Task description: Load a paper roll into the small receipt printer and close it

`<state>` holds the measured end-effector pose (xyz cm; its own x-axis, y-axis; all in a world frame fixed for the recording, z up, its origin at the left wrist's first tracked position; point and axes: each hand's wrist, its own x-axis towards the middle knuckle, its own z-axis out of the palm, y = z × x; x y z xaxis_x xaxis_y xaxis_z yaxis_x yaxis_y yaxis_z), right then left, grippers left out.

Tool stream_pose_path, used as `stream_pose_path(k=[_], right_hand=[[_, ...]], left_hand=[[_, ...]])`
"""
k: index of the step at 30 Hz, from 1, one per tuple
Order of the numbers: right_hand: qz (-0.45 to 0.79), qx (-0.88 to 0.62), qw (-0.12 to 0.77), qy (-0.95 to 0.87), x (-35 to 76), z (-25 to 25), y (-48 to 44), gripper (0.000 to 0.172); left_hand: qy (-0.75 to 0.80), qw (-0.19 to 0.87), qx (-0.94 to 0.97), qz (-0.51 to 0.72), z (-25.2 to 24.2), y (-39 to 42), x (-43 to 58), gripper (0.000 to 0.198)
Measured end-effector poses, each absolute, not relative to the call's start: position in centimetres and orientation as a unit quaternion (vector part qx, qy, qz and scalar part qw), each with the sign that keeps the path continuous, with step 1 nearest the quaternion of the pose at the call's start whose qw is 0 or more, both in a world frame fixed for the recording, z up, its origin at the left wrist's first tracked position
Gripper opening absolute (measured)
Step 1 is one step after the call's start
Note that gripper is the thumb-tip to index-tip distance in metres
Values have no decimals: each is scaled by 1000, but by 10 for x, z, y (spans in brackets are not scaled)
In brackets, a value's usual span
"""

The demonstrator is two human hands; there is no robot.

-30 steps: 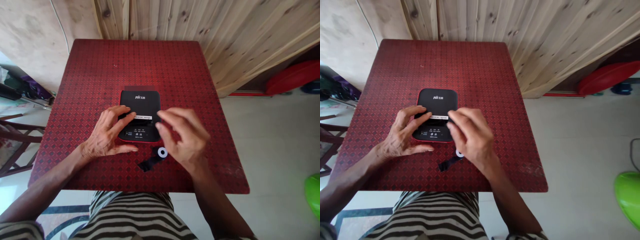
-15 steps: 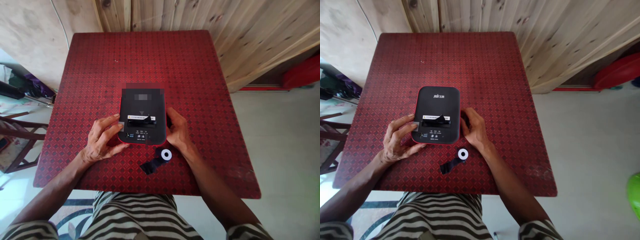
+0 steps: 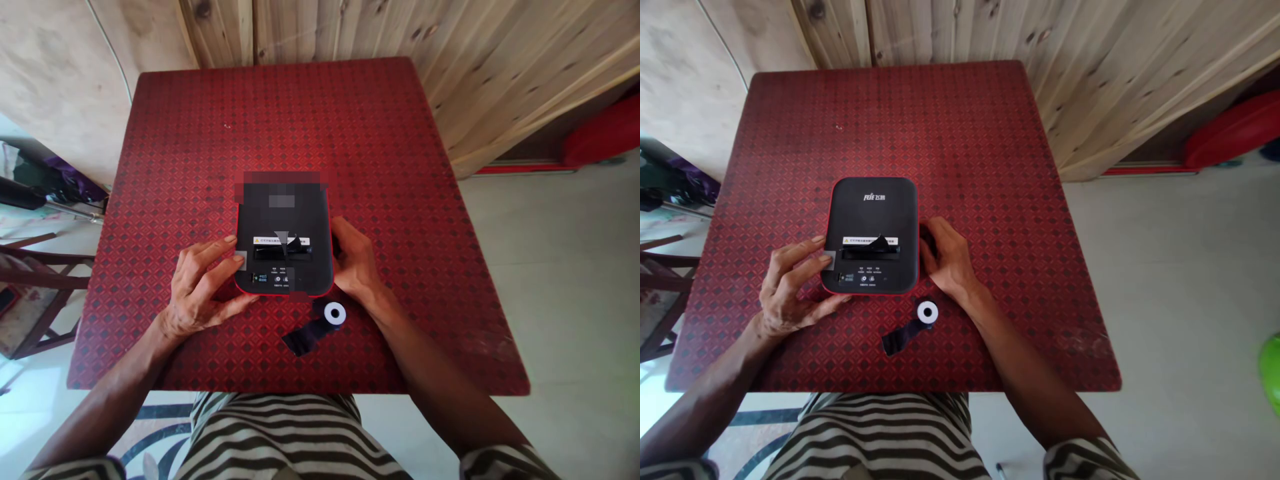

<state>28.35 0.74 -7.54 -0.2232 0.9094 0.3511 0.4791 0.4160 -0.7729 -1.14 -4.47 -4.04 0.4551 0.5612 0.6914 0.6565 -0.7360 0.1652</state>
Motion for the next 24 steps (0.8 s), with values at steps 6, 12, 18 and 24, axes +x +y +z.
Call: stream_pose_path(k=[6, 12, 18, 24], right_hand=[[274, -478, 400, -732, 284, -75, 7, 7], [271, -476, 402, -734, 283, -75, 6, 8], [252, -474, 396, -745, 282, -78, 5, 9], [236, -472, 389, -755, 280, -78, 4, 8]], left_hand=[[-368, 68, -847, -378, -37, -43, -13, 67], [-385, 44, -836, -388, -36, -39, -12, 61], [-365, -56, -827, -424, -37, -36, -10, 65], [-359, -81, -829, -421, -37, -36, -8, 63]])
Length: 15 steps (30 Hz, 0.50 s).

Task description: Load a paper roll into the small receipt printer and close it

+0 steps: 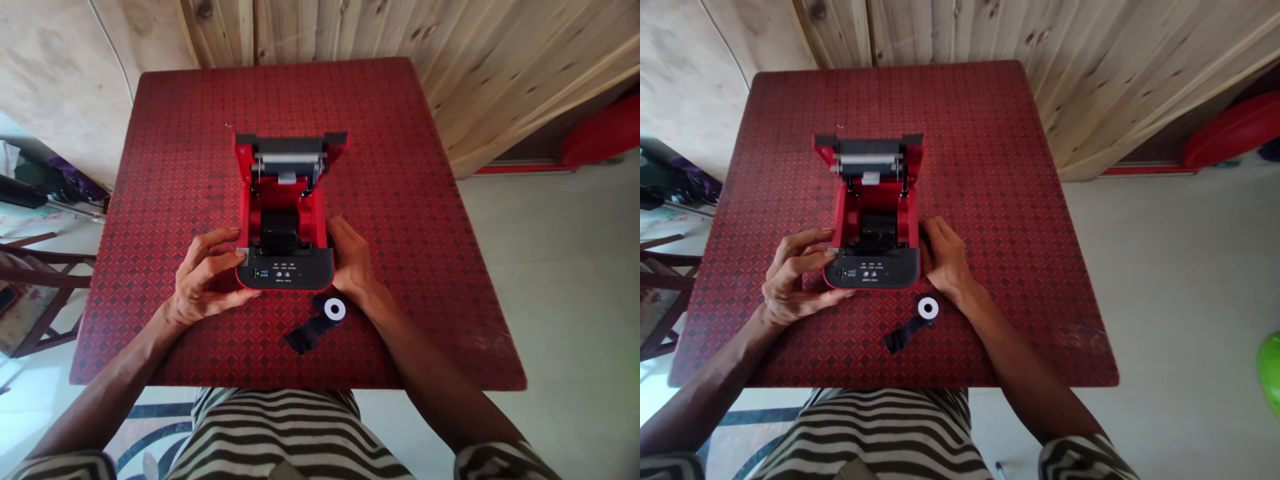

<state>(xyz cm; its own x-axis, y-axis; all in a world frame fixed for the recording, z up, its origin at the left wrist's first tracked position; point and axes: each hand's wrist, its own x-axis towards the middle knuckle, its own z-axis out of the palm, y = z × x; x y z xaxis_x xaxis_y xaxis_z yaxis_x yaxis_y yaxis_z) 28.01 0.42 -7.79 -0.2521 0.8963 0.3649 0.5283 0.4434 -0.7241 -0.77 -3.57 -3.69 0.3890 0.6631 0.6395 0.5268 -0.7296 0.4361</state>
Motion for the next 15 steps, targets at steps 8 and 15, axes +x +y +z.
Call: stream_pose_path(k=[8, 15], right_hand=[[110, -518, 420, -737, 289, -22, -4, 14], [62, -413, 170, -893, 241, 31, 15, 22]], left_hand=[[369, 34, 829, 419, -47, -40, -9, 65], [366, 37, 832, 415, -49, -43, -10, 69]])
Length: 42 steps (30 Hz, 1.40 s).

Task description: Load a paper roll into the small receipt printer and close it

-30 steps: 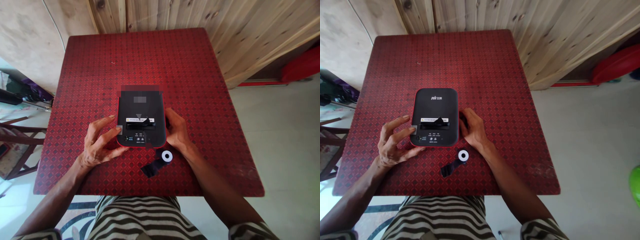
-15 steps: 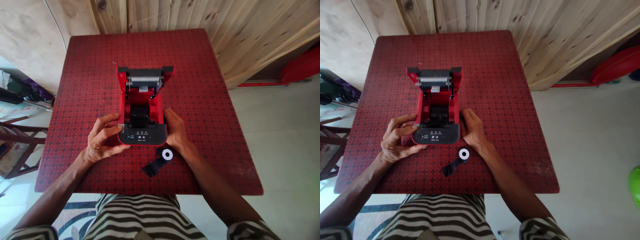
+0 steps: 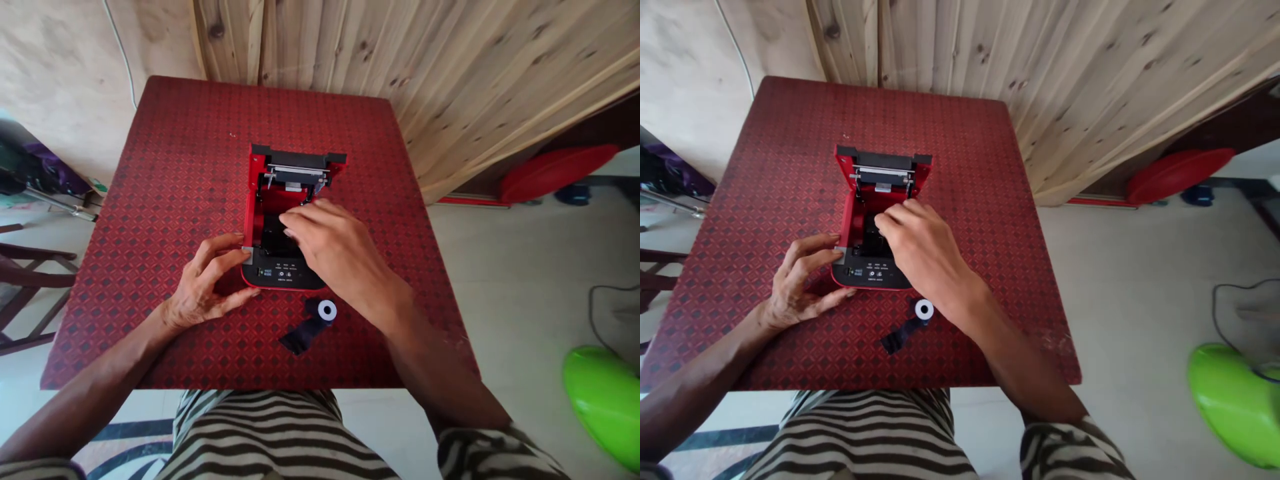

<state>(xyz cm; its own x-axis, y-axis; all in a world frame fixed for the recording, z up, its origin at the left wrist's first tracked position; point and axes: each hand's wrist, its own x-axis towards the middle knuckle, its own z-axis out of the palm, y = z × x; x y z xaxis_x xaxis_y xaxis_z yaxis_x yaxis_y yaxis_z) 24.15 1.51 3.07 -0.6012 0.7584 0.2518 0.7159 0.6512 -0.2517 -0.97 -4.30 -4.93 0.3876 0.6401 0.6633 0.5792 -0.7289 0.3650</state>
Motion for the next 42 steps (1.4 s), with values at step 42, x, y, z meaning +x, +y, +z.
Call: stream_pose_path(k=[42], right_hand=[[370, -564, 383, -631, 327, -58, -15, 30]], left_hand=[[368, 17, 827, 426, -48, -41, -6, 67]])
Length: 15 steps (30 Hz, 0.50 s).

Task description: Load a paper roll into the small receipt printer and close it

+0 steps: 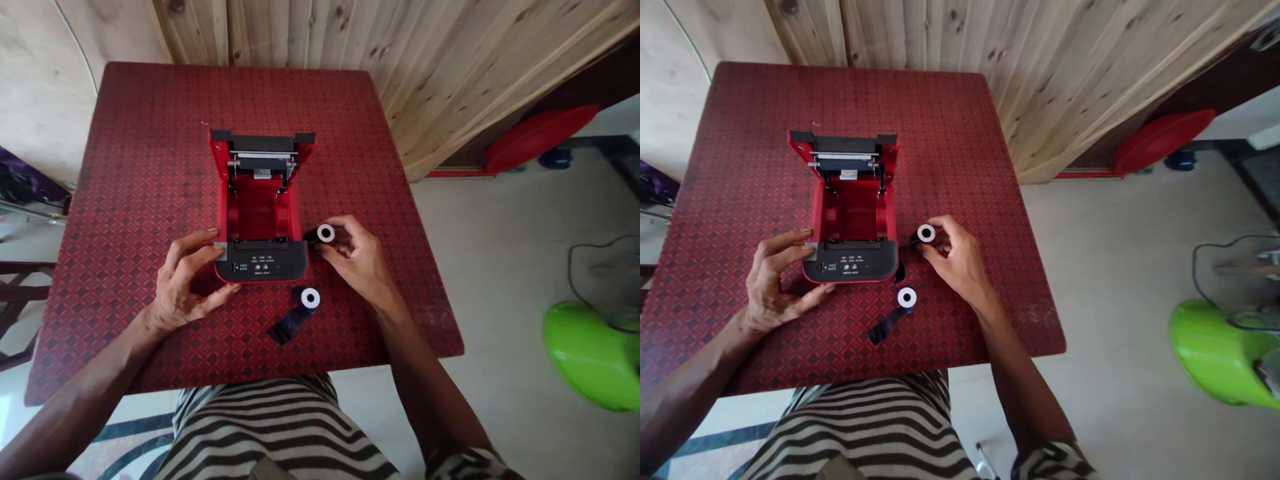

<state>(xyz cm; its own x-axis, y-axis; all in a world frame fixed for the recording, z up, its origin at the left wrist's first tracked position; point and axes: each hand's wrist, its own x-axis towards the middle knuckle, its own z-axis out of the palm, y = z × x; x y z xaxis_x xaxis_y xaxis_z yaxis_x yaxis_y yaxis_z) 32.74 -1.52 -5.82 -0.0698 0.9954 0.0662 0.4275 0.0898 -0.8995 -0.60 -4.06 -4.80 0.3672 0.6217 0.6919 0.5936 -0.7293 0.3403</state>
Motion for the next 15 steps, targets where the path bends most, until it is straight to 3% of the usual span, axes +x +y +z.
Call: stream_pose_path(k=[3, 8, 12, 15], right_hand=[[367, -559, 377, -641, 324, -61, -16, 29], [352, -588, 363, -631, 335, -42, -31, 45], [332, -578, 305, -680, 345, -16, -65, 15], [380, -522, 267, -716, 337, -19, -86, 36]], left_hand=[[371, 18, 827, 423, -48, -41, -6, 68], [365, 27, 826, 429, -48, -42, -6, 73], [361, 27, 825, 433, -49, -43, -6, 75], [363, 24, 825, 431, -50, -44, -6, 74]])
